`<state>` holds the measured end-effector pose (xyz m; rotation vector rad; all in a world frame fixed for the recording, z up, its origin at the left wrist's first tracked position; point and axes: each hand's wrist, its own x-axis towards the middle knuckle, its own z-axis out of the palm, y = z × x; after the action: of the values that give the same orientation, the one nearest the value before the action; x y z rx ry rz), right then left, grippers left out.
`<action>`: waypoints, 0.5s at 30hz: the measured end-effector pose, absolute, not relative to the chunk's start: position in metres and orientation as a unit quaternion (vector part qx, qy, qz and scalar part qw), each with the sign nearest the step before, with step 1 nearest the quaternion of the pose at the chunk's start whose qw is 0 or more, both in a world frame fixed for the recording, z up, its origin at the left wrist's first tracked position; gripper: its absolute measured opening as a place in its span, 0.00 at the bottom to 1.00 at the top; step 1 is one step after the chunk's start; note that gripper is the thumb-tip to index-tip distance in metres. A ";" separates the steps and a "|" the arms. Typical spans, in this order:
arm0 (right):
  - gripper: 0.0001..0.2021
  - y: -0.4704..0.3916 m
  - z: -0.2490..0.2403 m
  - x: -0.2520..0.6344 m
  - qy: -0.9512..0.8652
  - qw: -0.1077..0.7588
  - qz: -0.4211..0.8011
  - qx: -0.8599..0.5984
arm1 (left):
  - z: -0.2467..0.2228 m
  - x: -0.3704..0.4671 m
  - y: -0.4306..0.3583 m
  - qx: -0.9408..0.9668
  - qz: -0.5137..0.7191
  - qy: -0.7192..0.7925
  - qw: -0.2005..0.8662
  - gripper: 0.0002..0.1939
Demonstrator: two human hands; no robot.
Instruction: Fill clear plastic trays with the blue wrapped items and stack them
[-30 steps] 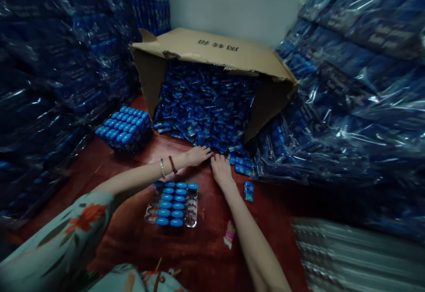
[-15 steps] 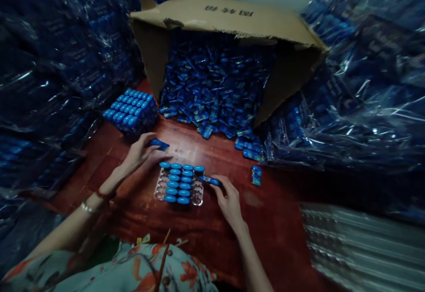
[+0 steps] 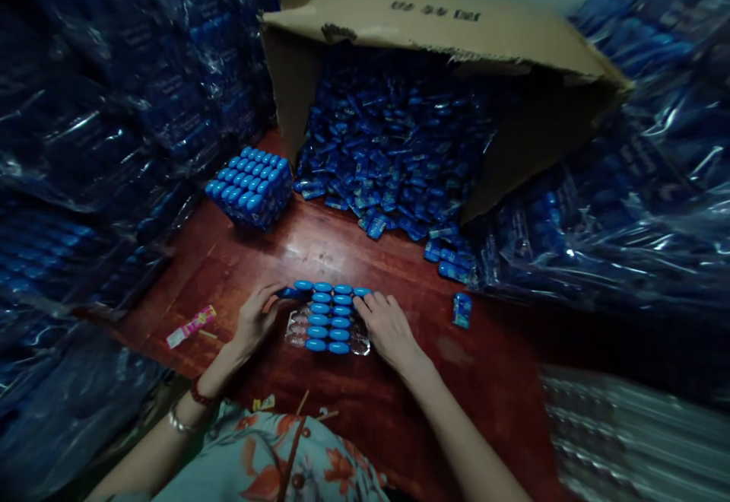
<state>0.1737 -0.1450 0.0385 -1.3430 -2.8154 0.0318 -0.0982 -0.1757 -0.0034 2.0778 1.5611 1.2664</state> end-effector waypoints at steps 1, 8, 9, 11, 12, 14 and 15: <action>0.20 -0.144 0.040 0.172 -0.902 -0.001 0.012 -0.431 | -0.007 -0.098 -0.174 0.733 0.423 0.519 0.124 0.13; 0.22 -0.149 0.042 0.169 -0.893 -0.013 0.020 -0.449 | -0.002 -0.107 -0.162 0.864 0.283 0.401 0.108 0.19; 0.22 -0.150 0.040 0.169 -0.893 -0.013 0.015 -0.450 | 0.002 -0.107 -0.160 0.880 0.255 0.385 0.108 0.19; 0.22 -0.153 0.035 0.169 -0.893 -0.008 -0.010 -0.450 | 0.006 -0.106 -0.155 0.902 0.215 0.362 0.098 0.19; 0.22 -0.155 0.031 0.169 -0.893 0.001 -0.030 -0.450 | 0.007 -0.106 -0.155 0.907 0.206 0.357 0.088 0.20; 0.21 -0.164 0.020 0.171 -0.887 0.035 -0.075 -0.454 | 0.005 -0.106 -0.155 0.907 0.211 0.360 0.060 0.22; 0.21 -0.169 0.014 0.173 -0.882 0.060 -0.093 -0.458 | 0.003 -0.107 -0.157 0.903 0.219 0.367 0.043 0.23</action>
<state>0.1726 -0.1687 0.0144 -1.3875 -2.6695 -0.2830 -0.1066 -0.1568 0.0029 2.7613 1.1233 0.6700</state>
